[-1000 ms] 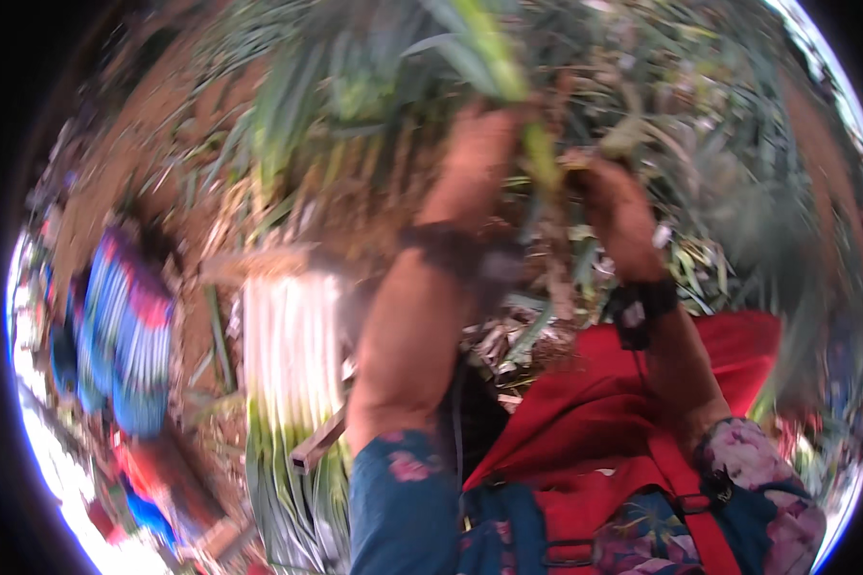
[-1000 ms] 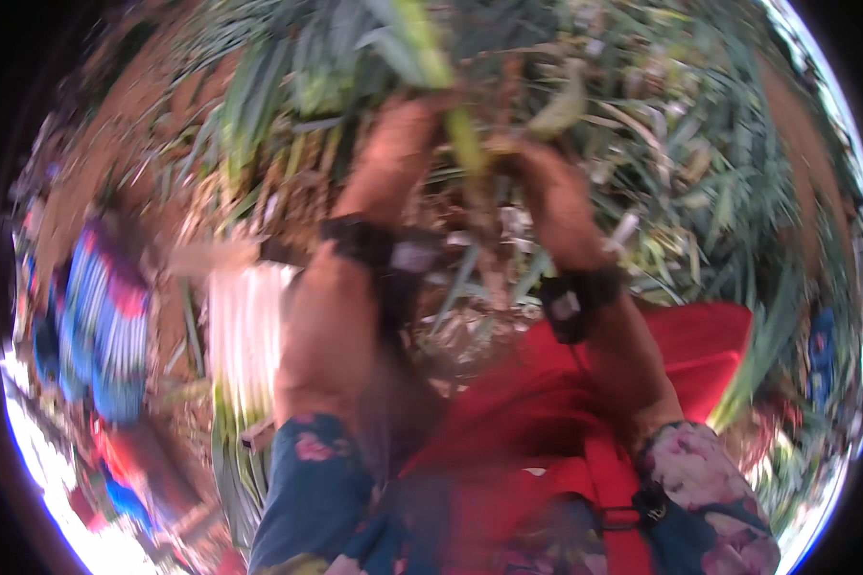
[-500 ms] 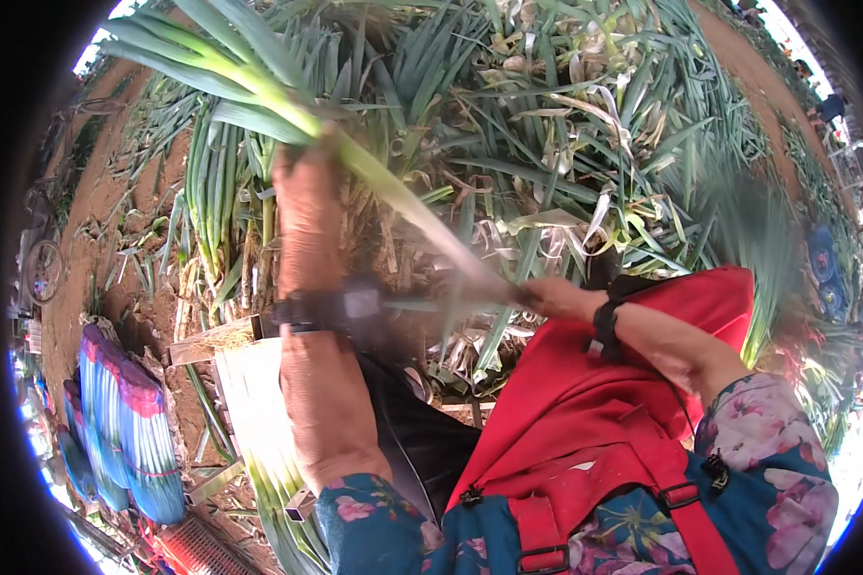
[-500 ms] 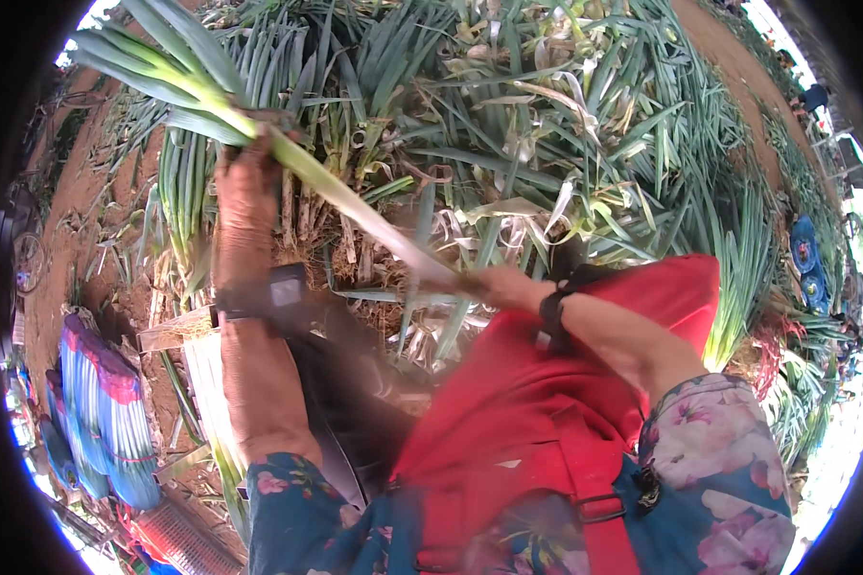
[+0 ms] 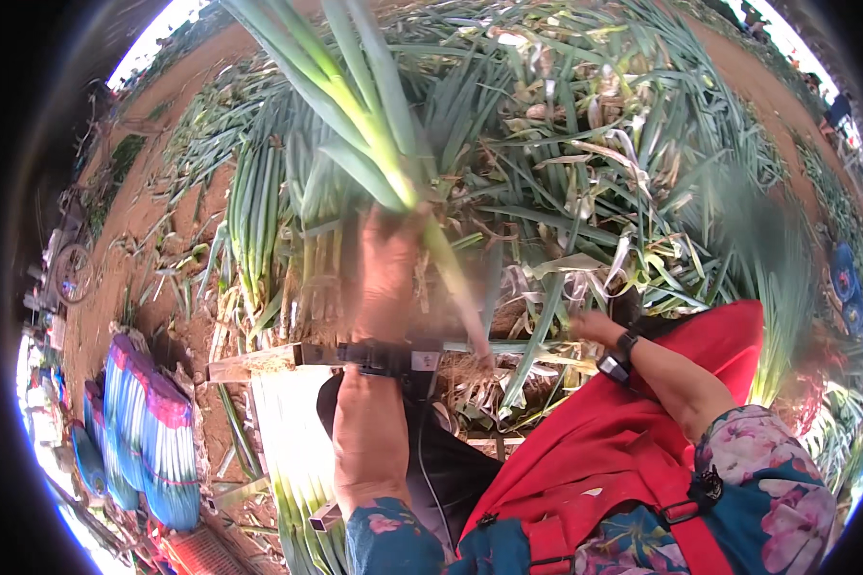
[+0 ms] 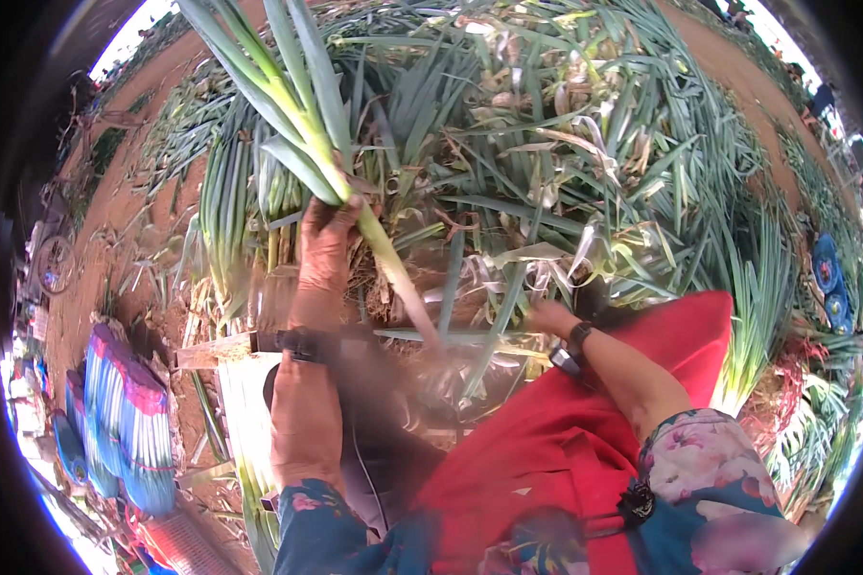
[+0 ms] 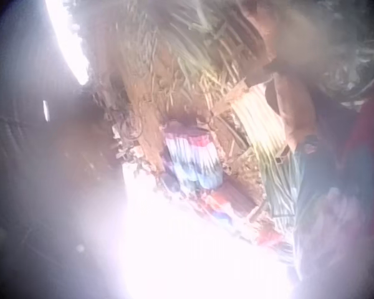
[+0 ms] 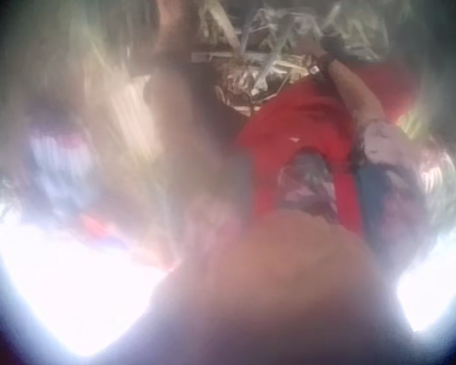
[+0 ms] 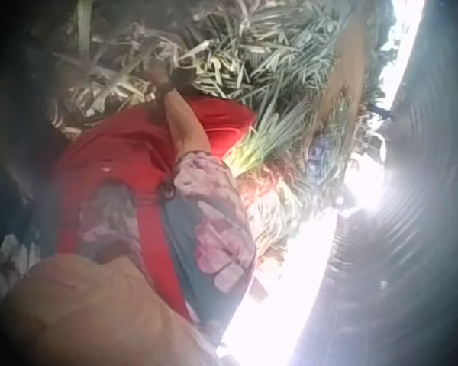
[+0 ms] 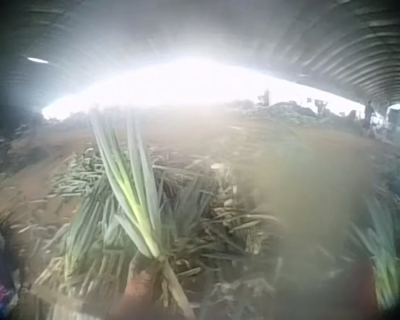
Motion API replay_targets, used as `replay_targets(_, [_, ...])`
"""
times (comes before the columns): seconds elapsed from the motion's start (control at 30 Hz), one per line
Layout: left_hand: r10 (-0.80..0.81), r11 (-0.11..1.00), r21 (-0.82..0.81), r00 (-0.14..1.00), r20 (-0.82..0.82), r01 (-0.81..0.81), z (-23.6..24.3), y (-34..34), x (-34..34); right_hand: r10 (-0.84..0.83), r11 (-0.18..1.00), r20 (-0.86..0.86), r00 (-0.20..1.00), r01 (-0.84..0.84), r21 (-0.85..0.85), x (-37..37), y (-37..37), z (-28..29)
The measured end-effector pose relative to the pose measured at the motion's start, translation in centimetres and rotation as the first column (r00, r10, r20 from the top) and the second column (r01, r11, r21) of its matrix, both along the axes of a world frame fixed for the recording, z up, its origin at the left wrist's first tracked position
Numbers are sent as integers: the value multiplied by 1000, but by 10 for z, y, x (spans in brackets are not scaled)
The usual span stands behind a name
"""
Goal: The person sits on the ground and uses a knife to trim the roots and outer layers of large green onions. They gather the trimmed vegetables into a neat pile on a metal tray.
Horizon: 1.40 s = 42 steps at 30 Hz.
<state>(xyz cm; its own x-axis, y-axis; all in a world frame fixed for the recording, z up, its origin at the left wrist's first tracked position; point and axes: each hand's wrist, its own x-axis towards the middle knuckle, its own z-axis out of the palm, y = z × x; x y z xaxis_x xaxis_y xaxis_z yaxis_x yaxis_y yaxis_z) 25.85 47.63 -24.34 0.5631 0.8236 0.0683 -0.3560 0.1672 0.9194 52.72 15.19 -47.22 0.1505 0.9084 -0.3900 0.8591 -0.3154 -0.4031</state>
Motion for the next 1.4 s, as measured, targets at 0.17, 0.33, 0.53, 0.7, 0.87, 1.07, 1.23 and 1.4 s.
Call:
replay_targets(0.17, [-174, 984, -69, 972, -156, 165, -20, -30, 9, -211, 787, -756, 619, 567, 245, -58, 126, 184])
replay_targets(0.33, [-324, 946, -53, 941, -96, 320, -19, -63, 37, -30, 749, -732, 681, 500, 434, -53, 175, 288])
replay_targets(0.53, [-482, 874, -70, 843, -237, 480, 6, -74, 38, -26, 827, -839, 544, 483, 287, -13, 159, 286])
replay_targets(0.7, [-457, 879, -36, 818, -348, 476, 2, -74, 47, -52, 760, -846, 531, 571, 311, -13, 141, 282])
replay_targets(0.87, [-383, 907, 60, 874, -299, 418, -13, -84, 72, 20, 687, -943, 331, 681, 254, -12, 140, 274])
replay_targets(1.07, [-305, 930, 116, 908, -287, 349, -5, -93, 85, 91, 652, -960, 265, 713, 259, -15, 138, 280])
replay_targets(1.23, [-416, 909, -90, 903, -104, 408, -4, -95, 92, 259, 660, -962, 81, 712, 238, -8, 133, 281])
replay_targets(1.4, [-422, 855, -357, 905, -54, 377, -20, -100, 106, 309, 638, -926, -216, 769, 34, -15, 127, 291])
